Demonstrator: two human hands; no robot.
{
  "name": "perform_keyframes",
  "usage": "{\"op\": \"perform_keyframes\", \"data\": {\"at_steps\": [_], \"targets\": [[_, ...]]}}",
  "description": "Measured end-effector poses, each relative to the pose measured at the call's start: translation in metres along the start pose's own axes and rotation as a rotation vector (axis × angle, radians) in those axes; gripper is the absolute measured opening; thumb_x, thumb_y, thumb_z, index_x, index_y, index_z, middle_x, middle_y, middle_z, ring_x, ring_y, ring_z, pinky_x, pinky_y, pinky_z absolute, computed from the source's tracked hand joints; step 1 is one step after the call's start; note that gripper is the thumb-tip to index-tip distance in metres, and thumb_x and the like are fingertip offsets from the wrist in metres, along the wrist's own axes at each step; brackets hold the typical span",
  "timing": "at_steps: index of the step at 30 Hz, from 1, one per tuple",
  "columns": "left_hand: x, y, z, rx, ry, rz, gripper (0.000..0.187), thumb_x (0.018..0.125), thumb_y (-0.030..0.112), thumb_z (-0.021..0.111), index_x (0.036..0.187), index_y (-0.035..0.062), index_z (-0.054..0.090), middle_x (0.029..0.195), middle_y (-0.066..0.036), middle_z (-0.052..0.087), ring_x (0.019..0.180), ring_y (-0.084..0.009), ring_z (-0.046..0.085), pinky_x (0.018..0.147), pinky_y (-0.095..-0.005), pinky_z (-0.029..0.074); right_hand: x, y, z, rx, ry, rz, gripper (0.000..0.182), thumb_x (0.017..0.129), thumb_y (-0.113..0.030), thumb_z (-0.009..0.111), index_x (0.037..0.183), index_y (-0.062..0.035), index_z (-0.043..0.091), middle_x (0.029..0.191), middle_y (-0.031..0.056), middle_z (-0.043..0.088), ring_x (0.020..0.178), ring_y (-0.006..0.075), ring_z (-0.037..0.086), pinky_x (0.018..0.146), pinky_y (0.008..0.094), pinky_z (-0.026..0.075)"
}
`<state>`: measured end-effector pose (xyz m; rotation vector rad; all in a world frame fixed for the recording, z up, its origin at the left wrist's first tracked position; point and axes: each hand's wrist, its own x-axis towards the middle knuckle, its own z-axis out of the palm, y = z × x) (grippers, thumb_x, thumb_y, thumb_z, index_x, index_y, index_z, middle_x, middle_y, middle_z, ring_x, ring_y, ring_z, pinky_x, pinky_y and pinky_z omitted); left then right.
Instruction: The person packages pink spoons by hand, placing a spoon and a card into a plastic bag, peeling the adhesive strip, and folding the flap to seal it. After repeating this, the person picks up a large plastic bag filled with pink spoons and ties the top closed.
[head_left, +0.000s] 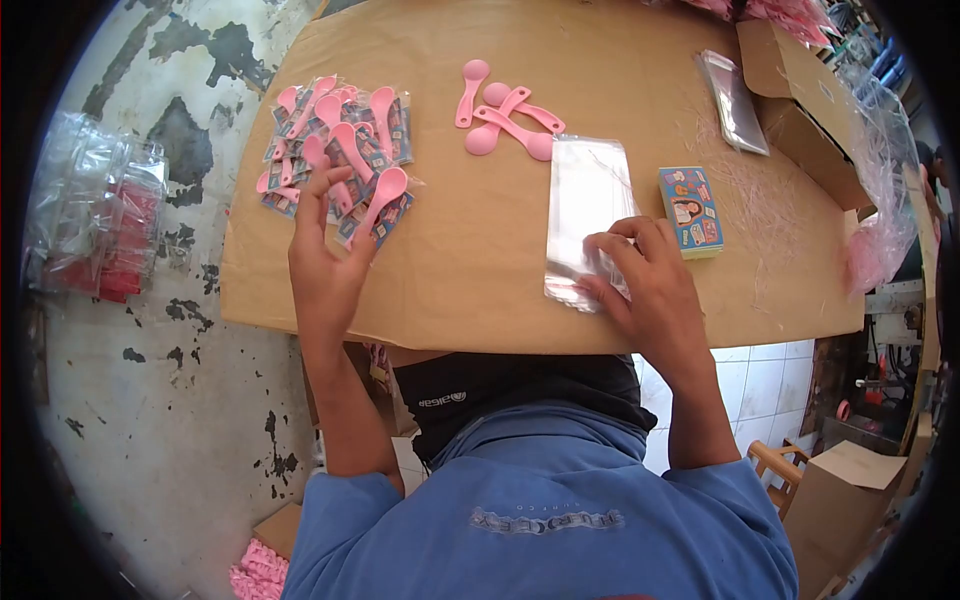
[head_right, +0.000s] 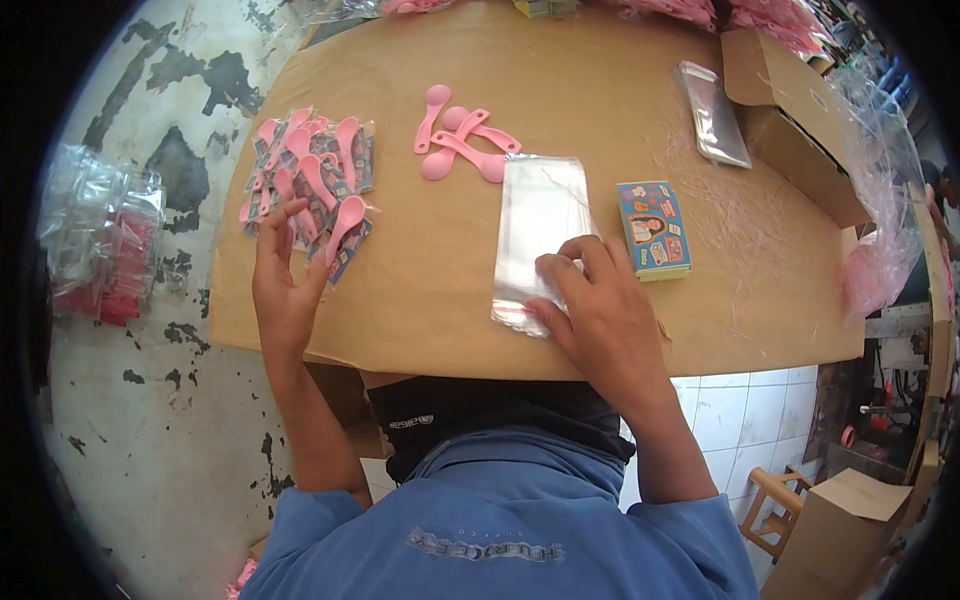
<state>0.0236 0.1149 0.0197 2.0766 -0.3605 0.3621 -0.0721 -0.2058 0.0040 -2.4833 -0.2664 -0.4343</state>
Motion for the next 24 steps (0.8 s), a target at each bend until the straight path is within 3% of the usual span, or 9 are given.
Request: {"op": "perform_keyframes", "data": {"at_steps": [1,4,6,9,14,18,21,24], "targets": [[-0.007,0.004,0.005,-0.003,0.003,0.050,0.047,0.095,-0.005,0.063,0.140,0.0002,0.053,0.151,-0.017,0.054,0.150,-0.0278,0.045,0.127,-0.0455,0.029,-0.002,0.003,0.003,0.024,-0.011,0.023,0.026,0.088,-0.013,0.079,0.111,-0.0029,0.072,0.105,0.0115,0.063,0.099,0.0320,0.061,0.087,0.0434,0.050],[-0.033,0.034,0.039,-0.489,0.002,-0.007,0.038,0.097,-0.003,0.062,0.135,-0.0010,0.059,0.135,-0.016,0.065,0.128,-0.0217,0.063,0.104,-0.0334,0.051,-0.005,0.011,0.013,0.060,0.005,0.054,0.023,0.088,-0.012,0.078,0.109,-0.0026,0.073,0.103,0.0103,0.064,0.097,0.0310,0.061,0.086,0.0428,0.050],[-0.043,0.050,0.052,-0.536,-0.221,-0.100,0.024,0.107,0.013,0.059,0.123,-0.0046,0.064,0.115,-0.015,0.071,0.104,-0.0163,0.070,0.086,-0.0291,0.057,-0.001,0.012,0.013,0.077,0.074,0.032,0.019,0.088,-0.010,0.078,0.105,-0.0028,0.074,0.100,0.0094,0.064,0.095,0.0300,0.060,0.083,0.0421,0.050],[-0.043,0.054,0.079,-0.608,-0.406,-0.350,0.035,0.112,0.027,0.054,0.110,-0.0045,0.070,0.090,-0.010,0.073,0.076,-0.0115,0.067,0.065,-0.0238,0.053,0.006,0.008,0.004,0.120,0.201,-0.029,0.012,0.088,-0.006,0.077,0.100,-0.0032,0.075,0.096,0.0084,0.065,0.092,0.0288,0.060,0.080,0.0410,0.049],[-0.037,0.056,0.097,-0.580,-0.408,-0.345,0.045,0.114,0.035,0.051,0.103,-0.0032,0.072,0.080,-0.007,0.070,0.065,-0.0079,0.060,0.057,-0.0226,0.046,0.006,-0.003,-0.004,0.174,0.197,-0.072,0.010,0.087,-0.004,0.078,0.098,-0.0032,0.076,0.096,0.0079,0.064,0.092,0.0280,0.059,0.079,0.0404,0.049],[-0.032,0.062,0.096,-0.200,-0.356,-0.287,0.038,0.112,0.032,0.057,0.100,-0.0010,0.071,0.076,-0.001,0.064,0.064,-0.0041,0.054,0.055,-0.0221,0.039,0.006,0.000,-0.005,0.154,0.184,-0.054,0.010,0.088,-0.007,0.078,0.097,-0.0033,0.075,0.101,0.0081,0.064,0.094,0.0285,0.059,0.080,0.0406,0.049],[-0.035,0.057,0.101,-0.242,-0.195,-0.206,0.028,0.109,0.026,0.063,0.102,-0.0003,0.072,0.076,0.003,0.059,0.066,-0.0022,0.049,0.055,-0.0223,0.034,0.007,0.005,-0.003,0.138,0.165,-0.038,0.010,0.088,-0.008,0.078,0.096,-0.0036,0.075,0.103,0.0084,0.064,0.096,0.0288,0.059,0.082,0.0409,0.049],[-0.040,0.056,0.102,-0.352,-0.207,-0.165,0.021,0.107,0.020,0.066,0.107,-0.0004,0.073,0.078,0.005,0.058,0.068,-0.0015,0.046,0.057,-0.0214,0.034,0.009,0.006,-0.003,0.140,0.117,-0.023,0.009,0.088,-0.008,0.078,0.095,-0.0037,0.074,0.104,0.0087,0.064,0.098,0.0288,0.059,0.084,0.0411,0.049]]}}
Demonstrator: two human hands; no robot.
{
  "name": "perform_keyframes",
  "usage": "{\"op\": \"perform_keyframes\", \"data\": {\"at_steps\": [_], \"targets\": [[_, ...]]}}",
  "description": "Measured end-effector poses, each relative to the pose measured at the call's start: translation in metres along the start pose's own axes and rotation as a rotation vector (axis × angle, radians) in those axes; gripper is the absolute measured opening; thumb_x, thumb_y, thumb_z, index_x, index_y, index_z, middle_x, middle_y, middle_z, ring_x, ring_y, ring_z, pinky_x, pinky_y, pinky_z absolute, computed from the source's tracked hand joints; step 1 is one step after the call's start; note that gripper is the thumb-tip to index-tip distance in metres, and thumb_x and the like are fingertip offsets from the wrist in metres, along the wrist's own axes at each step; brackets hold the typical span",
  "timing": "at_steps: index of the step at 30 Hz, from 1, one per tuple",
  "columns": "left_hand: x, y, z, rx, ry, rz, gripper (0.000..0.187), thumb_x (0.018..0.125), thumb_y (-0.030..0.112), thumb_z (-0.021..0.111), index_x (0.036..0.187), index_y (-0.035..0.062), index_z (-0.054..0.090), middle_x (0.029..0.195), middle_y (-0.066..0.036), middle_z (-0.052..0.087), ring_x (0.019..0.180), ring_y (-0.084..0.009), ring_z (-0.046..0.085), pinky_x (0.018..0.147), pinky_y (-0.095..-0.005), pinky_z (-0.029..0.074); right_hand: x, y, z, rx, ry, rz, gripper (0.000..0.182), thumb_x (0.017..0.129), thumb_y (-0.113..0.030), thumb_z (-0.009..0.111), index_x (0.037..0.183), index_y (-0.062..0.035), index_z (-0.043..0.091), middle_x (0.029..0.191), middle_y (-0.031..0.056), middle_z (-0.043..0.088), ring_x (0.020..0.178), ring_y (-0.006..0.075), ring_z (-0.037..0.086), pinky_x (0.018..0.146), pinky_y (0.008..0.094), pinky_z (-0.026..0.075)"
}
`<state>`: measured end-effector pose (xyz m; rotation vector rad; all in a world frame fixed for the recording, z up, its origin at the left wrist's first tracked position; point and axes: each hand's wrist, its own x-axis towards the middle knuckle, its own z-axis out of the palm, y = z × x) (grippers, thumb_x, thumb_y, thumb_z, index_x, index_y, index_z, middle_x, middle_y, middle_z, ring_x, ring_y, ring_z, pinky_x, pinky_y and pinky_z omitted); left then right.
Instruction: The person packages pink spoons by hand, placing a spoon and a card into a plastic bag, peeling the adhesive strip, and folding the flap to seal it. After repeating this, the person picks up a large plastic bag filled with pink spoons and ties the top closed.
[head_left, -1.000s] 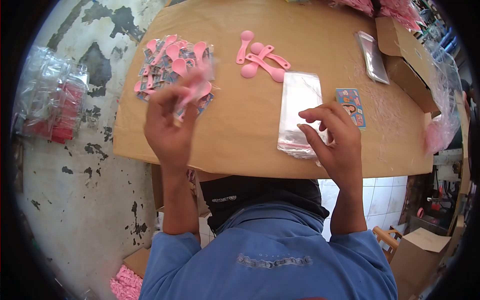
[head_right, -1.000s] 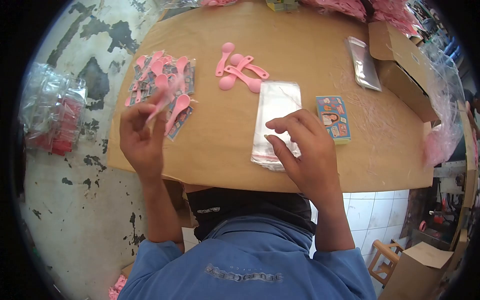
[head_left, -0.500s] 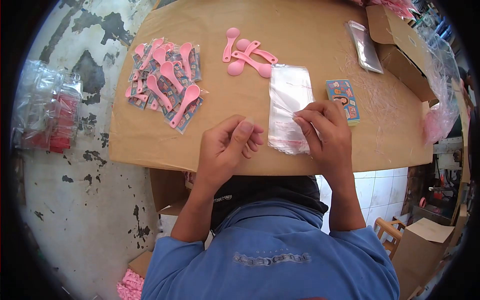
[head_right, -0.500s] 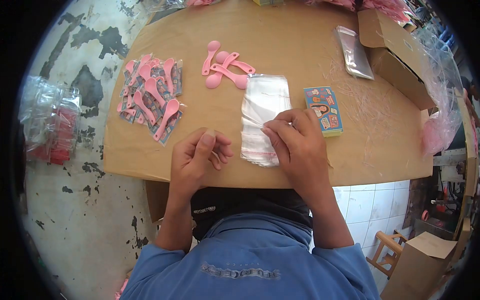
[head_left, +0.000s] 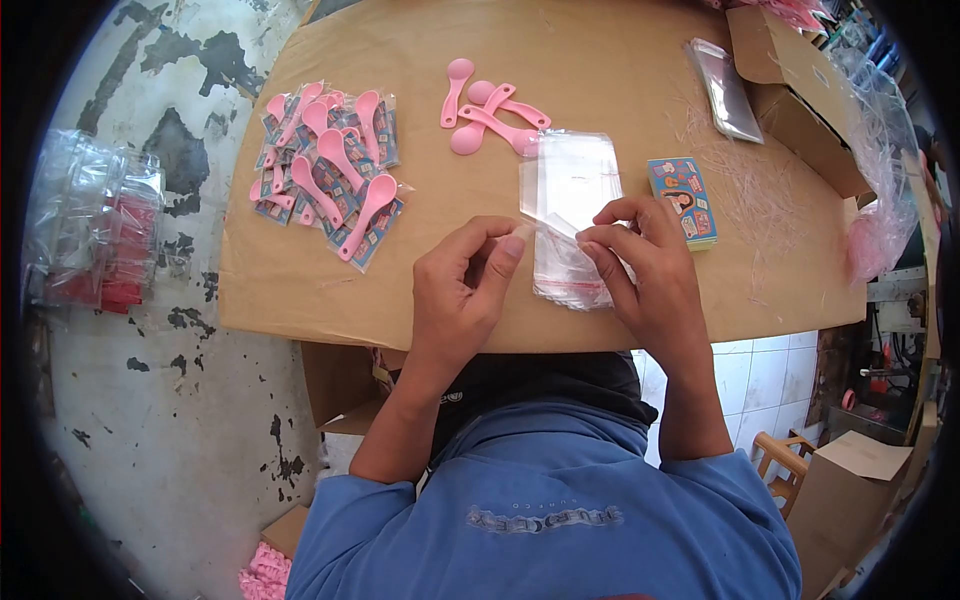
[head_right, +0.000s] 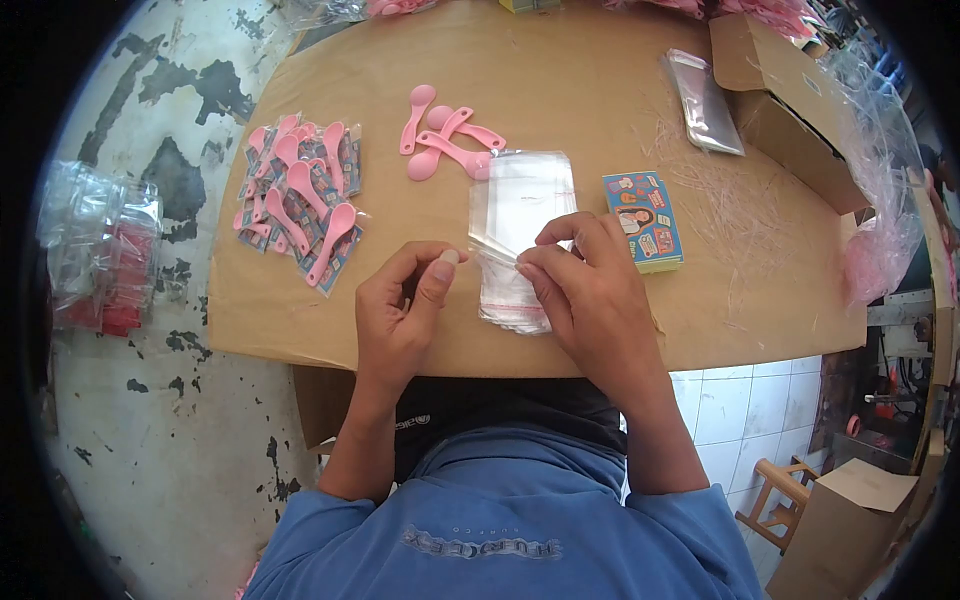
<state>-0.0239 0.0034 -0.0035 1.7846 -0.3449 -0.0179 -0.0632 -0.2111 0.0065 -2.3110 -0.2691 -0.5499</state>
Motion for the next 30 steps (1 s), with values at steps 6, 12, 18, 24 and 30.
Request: {"op": "perform_keyframes", "data": {"at_steps": [6,12,18,24,30], "targets": [[-0.004,0.000,0.001,0.050,-0.030,0.052,0.021,0.106,0.017,0.067,0.108,-0.0020,0.075,0.081,0.003,0.062,0.069,-0.0024,0.046,0.059,-0.0221,0.035,0.003,-0.004,-0.004,-0.004,-0.101,0.067,0.008,0.089,-0.008,0.077,0.095,-0.0036,0.074,0.107,0.0084,0.064,0.101,0.0286,0.058,0.088,0.0410,0.049],[-0.004,-0.004,0.003,0.107,-0.024,0.095,0.021,0.104,0.018,0.068,0.108,-0.0017,0.077,0.080,-0.002,0.063,0.065,-0.0064,0.048,0.056,-0.0255,0.035,0.002,-0.001,0.001,-0.023,-0.153,0.050,0.008,0.090,-0.010,0.076,0.093,-0.0028,0.075,0.106,0.0089,0.063,0.103,0.0290,0.058,0.090,0.0417,0.049],[-0.004,-0.008,-0.002,0.191,-0.135,0.140,0.021,0.104,0.017,0.068,0.110,0.0010,0.080,0.074,-0.004,0.057,0.065,-0.0112,0.049,0.058,-0.0292,0.038,0.004,-0.001,0.002,-0.032,-0.184,0.045,0.008,0.090,-0.010,0.075,0.093,-0.0020,0.075,0.105,0.0098,0.064,0.104,0.0304,0.059,0.090,0.0424,0.049],[-0.004,-0.011,0.000,0.252,-0.148,0.167,0.023,0.104,0.019,0.067,0.111,0.0023,0.081,0.074,-0.005,0.055,0.066,-0.0144,0.052,0.060,-0.0315,0.041,0.004,0.006,0.001,0.019,-0.224,0.077,0.010,0.093,-0.010,0.072,0.094,-0.0009,0.074,0.104,0.0119,0.064,0.105,0.0319,0.059,0.092,0.0431,0.048],[-0.006,-0.010,-0.003,0.243,-0.160,0.155,0.024,0.103,0.021,0.068,0.109,0.0028,0.082,0.075,-0.007,0.056,0.068,-0.0167,0.055,0.063,-0.0327,0.045,0.003,0.008,0.000,0.052,-0.211,0.112,0.010,0.095,-0.010,0.070,0.095,-0.0002,0.072,0.101,0.0132,0.065,0.104,0.0330,0.060,0.091,0.0442,0.048]]}}
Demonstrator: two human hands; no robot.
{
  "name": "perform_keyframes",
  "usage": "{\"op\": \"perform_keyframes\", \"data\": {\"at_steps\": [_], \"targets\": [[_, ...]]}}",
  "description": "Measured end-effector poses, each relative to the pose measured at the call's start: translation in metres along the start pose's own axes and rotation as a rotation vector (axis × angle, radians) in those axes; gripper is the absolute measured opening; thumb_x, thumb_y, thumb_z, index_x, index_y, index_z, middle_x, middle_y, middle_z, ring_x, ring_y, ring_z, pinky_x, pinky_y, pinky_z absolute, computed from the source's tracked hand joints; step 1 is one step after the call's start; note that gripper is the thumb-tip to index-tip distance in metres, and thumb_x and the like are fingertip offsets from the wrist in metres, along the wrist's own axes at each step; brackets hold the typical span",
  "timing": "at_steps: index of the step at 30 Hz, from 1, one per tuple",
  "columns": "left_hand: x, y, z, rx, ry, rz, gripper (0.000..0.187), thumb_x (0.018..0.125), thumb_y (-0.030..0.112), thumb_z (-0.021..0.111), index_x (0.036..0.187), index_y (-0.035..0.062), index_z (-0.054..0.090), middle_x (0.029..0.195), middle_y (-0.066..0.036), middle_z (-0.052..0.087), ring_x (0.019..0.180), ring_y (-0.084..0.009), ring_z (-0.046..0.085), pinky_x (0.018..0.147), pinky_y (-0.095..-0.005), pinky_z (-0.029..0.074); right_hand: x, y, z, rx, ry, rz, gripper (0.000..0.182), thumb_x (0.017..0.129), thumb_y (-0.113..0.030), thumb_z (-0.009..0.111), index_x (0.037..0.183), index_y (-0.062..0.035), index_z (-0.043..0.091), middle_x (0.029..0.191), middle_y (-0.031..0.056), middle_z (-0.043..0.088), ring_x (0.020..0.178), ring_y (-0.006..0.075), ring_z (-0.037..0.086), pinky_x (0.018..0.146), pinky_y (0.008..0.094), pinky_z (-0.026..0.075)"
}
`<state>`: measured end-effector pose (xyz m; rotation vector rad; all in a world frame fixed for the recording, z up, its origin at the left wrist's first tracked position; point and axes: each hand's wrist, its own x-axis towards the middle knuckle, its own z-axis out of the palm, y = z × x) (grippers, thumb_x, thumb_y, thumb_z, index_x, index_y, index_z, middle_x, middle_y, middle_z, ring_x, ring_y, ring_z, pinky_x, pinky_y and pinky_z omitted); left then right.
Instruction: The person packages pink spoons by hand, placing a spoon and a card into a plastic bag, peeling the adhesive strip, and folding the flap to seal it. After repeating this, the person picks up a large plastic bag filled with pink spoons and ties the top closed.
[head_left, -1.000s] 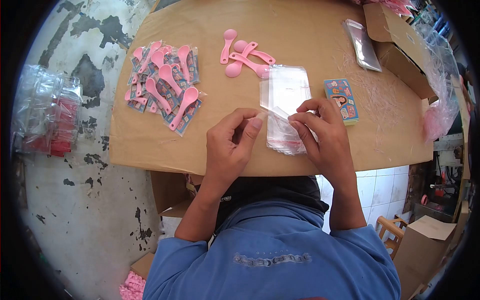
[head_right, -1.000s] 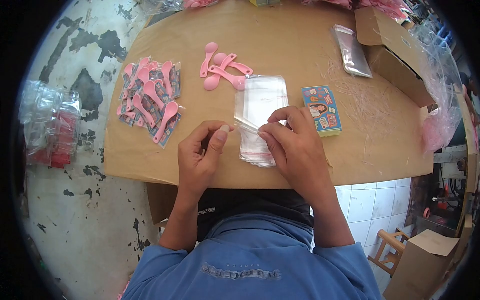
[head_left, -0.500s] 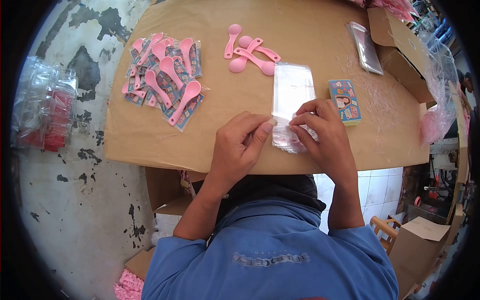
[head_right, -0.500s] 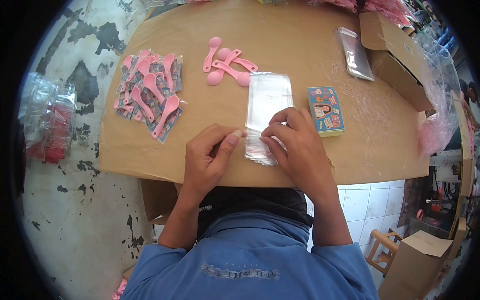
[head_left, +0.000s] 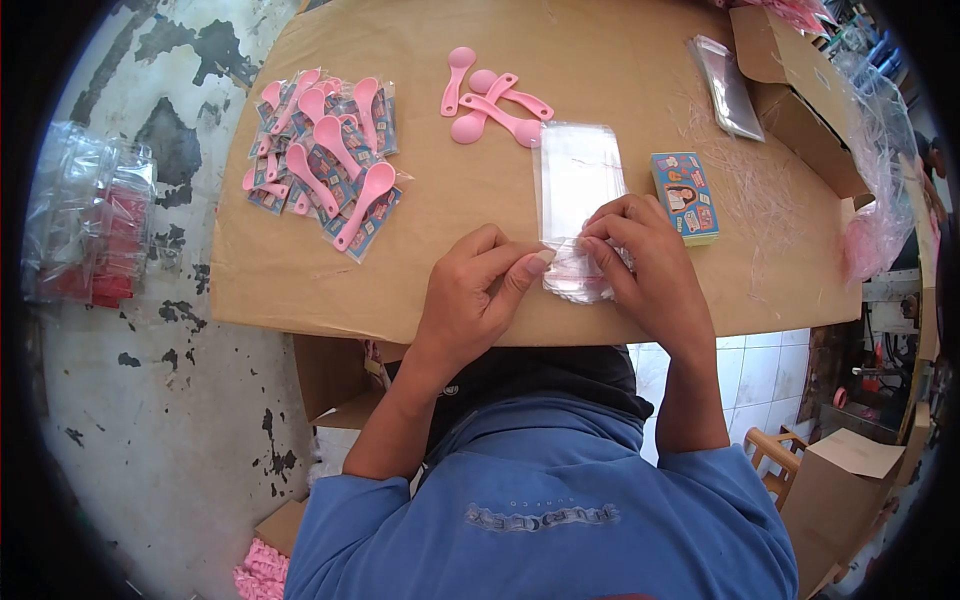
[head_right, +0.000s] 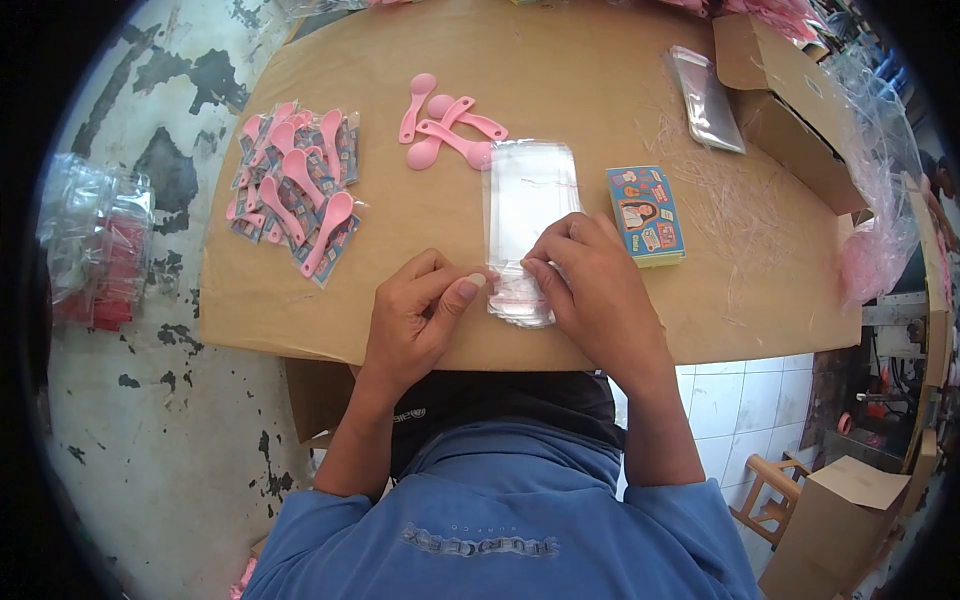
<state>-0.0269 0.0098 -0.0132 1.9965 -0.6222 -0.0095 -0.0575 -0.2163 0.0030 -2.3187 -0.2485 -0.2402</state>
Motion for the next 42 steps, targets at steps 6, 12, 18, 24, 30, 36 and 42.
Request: {"op": "perform_keyframes", "data": {"at_steps": [6,12,18,24,30,36,42], "targets": [[0.001,-0.001,0.003,0.118,-0.035,0.041,0.024,0.103,0.024,0.069,0.107,0.0039,0.082,0.075,-0.008,0.056,0.069,-0.0177,0.056,0.063,-0.0338,0.046,0.000,-0.003,0.001,0.018,0.145,-0.016,0.009,0.096,-0.008,0.070,0.098,-0.0005,0.073,0.100,0.0143,0.069,0.098,0.0333,0.064,0.087,0.0431,0.050],[0.000,-0.001,0.000,0.075,-0.075,-0.007,0.034,0.106,0.031,0.064,0.112,0.0027,0.080,0.078,-0.009,0.059,0.070,-0.0175,0.056,0.066,-0.0342,0.046,0.003,-0.025,-0.024,-0.045,0.589,-0.181,0.017,0.087,0.003,0.077,0.103,-0.0037,0.078,0.101,0.0112,0.071,0.092,0.0279,0.065,0.074,0.0363,0.053],[-0.003,-0.002,-0.006,-0.548,-0.047,-0.156,0.045,0.112,0.036,0.054,0.124,-0.0039,0.071,0.095,-0.006,0.070,0.084,-0.0125,0.062,0.078,-0.0291,0.049,-0.002,-0.031,-0.017,-0.139,0.340,-0.408,0.025,0.080,-0.001,0.079,0.104,-0.0061,0.078,0.104,0.0098,0.070,0.093,0.0265,0.065,0.074,0.0368,0.054],[0.010,0.007,-0.005,-0.826,-0.173,-0.448,0.030,0.110,0.023,0.059,0.122,-0.0015,0.070,0.103,-0.010,0.073,0.090,-0.0142,0.067,0.084,-0.0305,0.054,-0.012,-0.031,-0.020,0.021,0.177,-0.337,0.025,0.082,-0.013,0.085,0.105,-0.0062,0.077,0.104,0.0112,0.069,0.096,0.0295,0.067,0.082,0.0403,0.055],[0.014,0.007,-0.008,-1.126,-0.046,-0.444,0.025,0.106,0.013,0.064,0.127,-0.0008,0.067,0.111,-0.015,0.076,0.103,-0.0231,0.075,0.091,-0.0351,0.061,-0.016,0.017,-0.054,-0.210,0.510,0.268,0.031,0.090,-0.028,0.085,0.102,-0.0031,0.071,0.089,0.0090,0.062,0.087,0.0221,0.065,0.074,0.0358,0.051],[0.015,-0.002,0.005,-1.145,0.153,-0.418,0.025,0.103,0.012,0.070,0.124,-0.0013,0.067,0.111,-0.017,0.076,0.106,-0.0283,0.076,0.092,-0.0383,0.063,-0.016,0.060,-0.049,0.233,0.463,0.543,0.041,0.095,-0.036,0.081,0.103,0.0018,0.068,0.088,0.0079,0.063,0.083,0.0130,0.060,0.069,0.0318,0.048],[0.017,-0.004,0.007,-1.200,0.259,-0.397,0.021,0.103,0.013,0.070,0.120,0.0018,0.068,0.107,-0.013,0.077,0.104,-0.0282,0.077,0.095,-0.0400,0.063,-0.013,0.074,-0.050,0.127,0.591,0.435,0.034,0.102,-0.029,0.073,0.101,0.0054,0.072,0.088,0.0067,0.067,0.080,0.0113,0.060,0.072,0.0301,0.049]]}}
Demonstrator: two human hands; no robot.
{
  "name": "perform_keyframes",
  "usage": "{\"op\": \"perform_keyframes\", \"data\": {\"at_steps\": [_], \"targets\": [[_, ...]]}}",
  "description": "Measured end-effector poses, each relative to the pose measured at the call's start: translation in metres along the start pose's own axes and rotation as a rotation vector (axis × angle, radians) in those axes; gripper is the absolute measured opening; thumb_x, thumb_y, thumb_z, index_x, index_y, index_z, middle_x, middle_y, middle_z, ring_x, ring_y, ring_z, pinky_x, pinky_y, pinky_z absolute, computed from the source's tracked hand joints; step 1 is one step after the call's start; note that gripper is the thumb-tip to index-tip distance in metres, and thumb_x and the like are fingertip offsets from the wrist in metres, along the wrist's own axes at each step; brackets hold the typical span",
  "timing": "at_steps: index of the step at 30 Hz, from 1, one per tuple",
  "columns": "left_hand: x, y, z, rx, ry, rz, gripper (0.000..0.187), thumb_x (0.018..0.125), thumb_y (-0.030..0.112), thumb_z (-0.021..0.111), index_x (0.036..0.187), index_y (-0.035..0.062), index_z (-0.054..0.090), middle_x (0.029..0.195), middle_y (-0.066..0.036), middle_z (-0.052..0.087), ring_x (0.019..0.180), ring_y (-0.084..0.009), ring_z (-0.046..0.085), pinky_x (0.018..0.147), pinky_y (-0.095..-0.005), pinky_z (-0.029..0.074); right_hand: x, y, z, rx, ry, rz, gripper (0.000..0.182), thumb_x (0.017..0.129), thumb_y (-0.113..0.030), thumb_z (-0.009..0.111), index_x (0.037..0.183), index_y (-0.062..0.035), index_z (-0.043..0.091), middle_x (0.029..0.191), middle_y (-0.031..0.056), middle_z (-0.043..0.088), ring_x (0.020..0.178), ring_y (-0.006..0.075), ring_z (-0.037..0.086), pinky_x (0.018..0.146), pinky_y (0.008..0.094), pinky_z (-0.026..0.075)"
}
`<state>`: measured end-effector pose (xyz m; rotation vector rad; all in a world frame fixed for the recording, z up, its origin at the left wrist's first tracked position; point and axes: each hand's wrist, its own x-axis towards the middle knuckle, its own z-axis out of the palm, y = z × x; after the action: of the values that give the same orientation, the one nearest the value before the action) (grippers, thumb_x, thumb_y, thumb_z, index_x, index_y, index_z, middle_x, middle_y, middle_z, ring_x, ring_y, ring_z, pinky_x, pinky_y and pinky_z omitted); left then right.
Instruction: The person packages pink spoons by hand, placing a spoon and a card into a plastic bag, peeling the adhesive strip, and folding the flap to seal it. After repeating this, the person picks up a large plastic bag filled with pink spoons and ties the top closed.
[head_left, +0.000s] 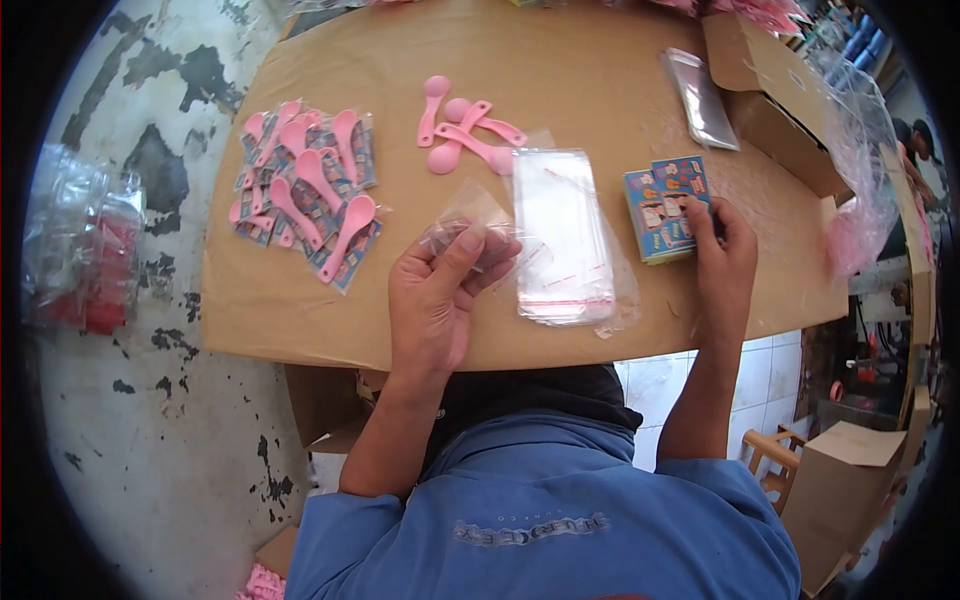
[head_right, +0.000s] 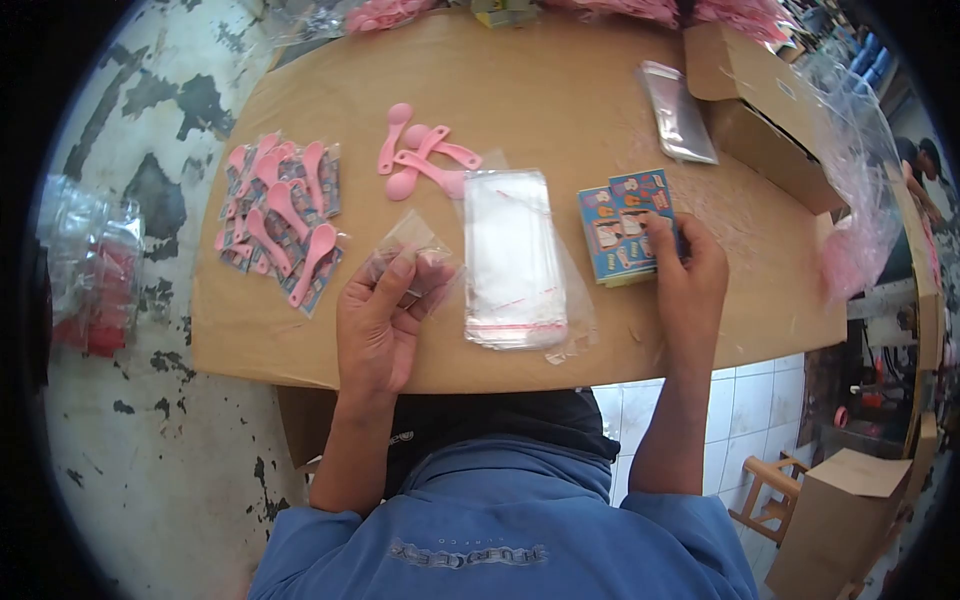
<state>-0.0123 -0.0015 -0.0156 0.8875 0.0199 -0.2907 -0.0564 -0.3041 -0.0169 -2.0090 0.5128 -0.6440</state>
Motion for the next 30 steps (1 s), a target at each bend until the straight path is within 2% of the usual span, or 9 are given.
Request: {"op": "perform_keyframes", "data": {"at_steps": [2,5,6,11,14,17,20,26,30], "targets": [[0.000,-0.001,-0.003,-0.012,-0.025,0.027,0.018,0.105,0.015,0.068,0.119,0.0038,0.070,0.112,-0.012,0.077,0.107,-0.0263,0.076,0.100,-0.0411,0.061,-0.004,-0.007,0.001,-0.106,0.126,-0.155,0.030,0.105,-0.024,0.070,0.102,0.0059,0.072,0.091,0.0044,0.070,0.077,0.0103,0.059,0.075,0.0287,0.049],[0.000,0.003,0.000,-0.040,-0.043,0.029,0.022,0.105,0.015,0.067,0.123,0.0033,0.069,0.116,-0.014,0.077,0.112,-0.0273,0.075,0.102,-0.0410,0.060,-0.017,-0.033,0.011,0.426,0.237,-0.092,0.026,0.105,-0.023,0.070,0.105,0.0026,0.074,0.092,0.0027,0.072,0.077,0.0066,0.059,0.073,0.0238,0.048],[-0.001,0.002,0.000,-0.060,-0.052,0.026,0.023,0.106,0.015,0.066,0.125,0.0030,0.068,0.118,-0.014,0.076,0.113,-0.0274,0.074,0.103,-0.0408,0.060,-0.026,-0.033,0.004,0.483,0.116,-0.042,0.022,0.105,-0.022,0.070,0.108,0.0000,0.074,0.090,-0.0002,0.072,0.074,0.0025,0.059,0.067,0.0188,0.046],[-0.001,0.002,0.007,-0.054,-0.058,0.001,0.028,0.107,0.013,0.064,0.133,0.0019,0.063,0.128,-0.016,0.072,0.122,-0.0272,0.070,0.105,-0.0398,0.059,-0.072,-0.067,0.023,0.450,-0.456,0.179,0.020,0.104,-0.019,0.071,0.110,0.0002,0.073,0.085,-0.0015,0.069,0.065,0.0024,0.058,0.056,0.0187,0.044],[-0.001,0.003,0.018,-0.058,-0.030,0.032,0.032,0.105,0.012,0.067,0.133,-0.0011,0.062,0.129,-0.020,0.071,0.123,-0.0283,0.069,0.102,-0.0399,0.060,-0.078,-0.074,0.033,0.610,-0.539,0.267,0.020,0.104,-0.017,0.072,0.111,0.0014,0.072,0.084,-0.0005,0.068,0.066,0.0028,0.058,0.057,0.0188,0.045],[-0.004,0.003,0.017,-0.048,-0.015,0.013,0.034,0.106,0.012,0.066,0.136,-0.0010,0.060,0.132,-0.020,0.069,0.125,-0.0263,0.068,0.103,-0.0395,0.059,-0.082,-0.077,0.043,0.731,-0.456,0.275,0.020,0.104,-0.016,0.071,0.113,0.0026,0.071,0.085,0.0006,0.068,0.067,0.0032,0.059,0.059,0.0192,0.046],[-0.006,-0.001,0.015,-0.068,-0.019,0.014,0.033,0.106,0.011,0.065,0.136,-0.0017,0.060,0.133,-0.021,0.069,0.123,-0.0245,0.069,0.103,-0.0388,0.059,-0.085,-0.076,0.049,0.735,-0.442,0.254,0.021,0.104,-0.015,0.070,0.115,0.0029,0.070,0.086,0.0011,0.068,0.068,0.0037,0.059,0.059,0.0201,0.047],[-0.007,0.001,0.018,-0.046,-0.027,0.058,0.032,0.106,0.011,0.065,0.134,-0.0033,0.061,0.130,-0.020,0.070,0.118,-0.0226,0.071,0.100,-0.0371,0.060,-0.076,-0.074,0.036,0.524,-0.716,0.228,0.021,0.105,-0.015,0.069,0.115,0.0037,0.070,0.087,0.0019,0.069,0.071,0.0044,0.061,0.061,0.0205,0.047],[-0.006,-0.004,0.018,-0.049,-0.094,0.036,0.032,0.105,0.009,0.067,0.132,-0.0052,0.061,0.125,-0.019,0.072,0.113,-0.0211,0.072,0.098,-0.0350,0.060,-0.072,-0.075,0.033,0.536,-0.678,0.210,0.024,0.104,-0.011,0.070,0.121,0.0042,0.067,0.090,0.0032,0.071,0.073,0.0056,0.063,0.064,0.0214,0.051]]}}
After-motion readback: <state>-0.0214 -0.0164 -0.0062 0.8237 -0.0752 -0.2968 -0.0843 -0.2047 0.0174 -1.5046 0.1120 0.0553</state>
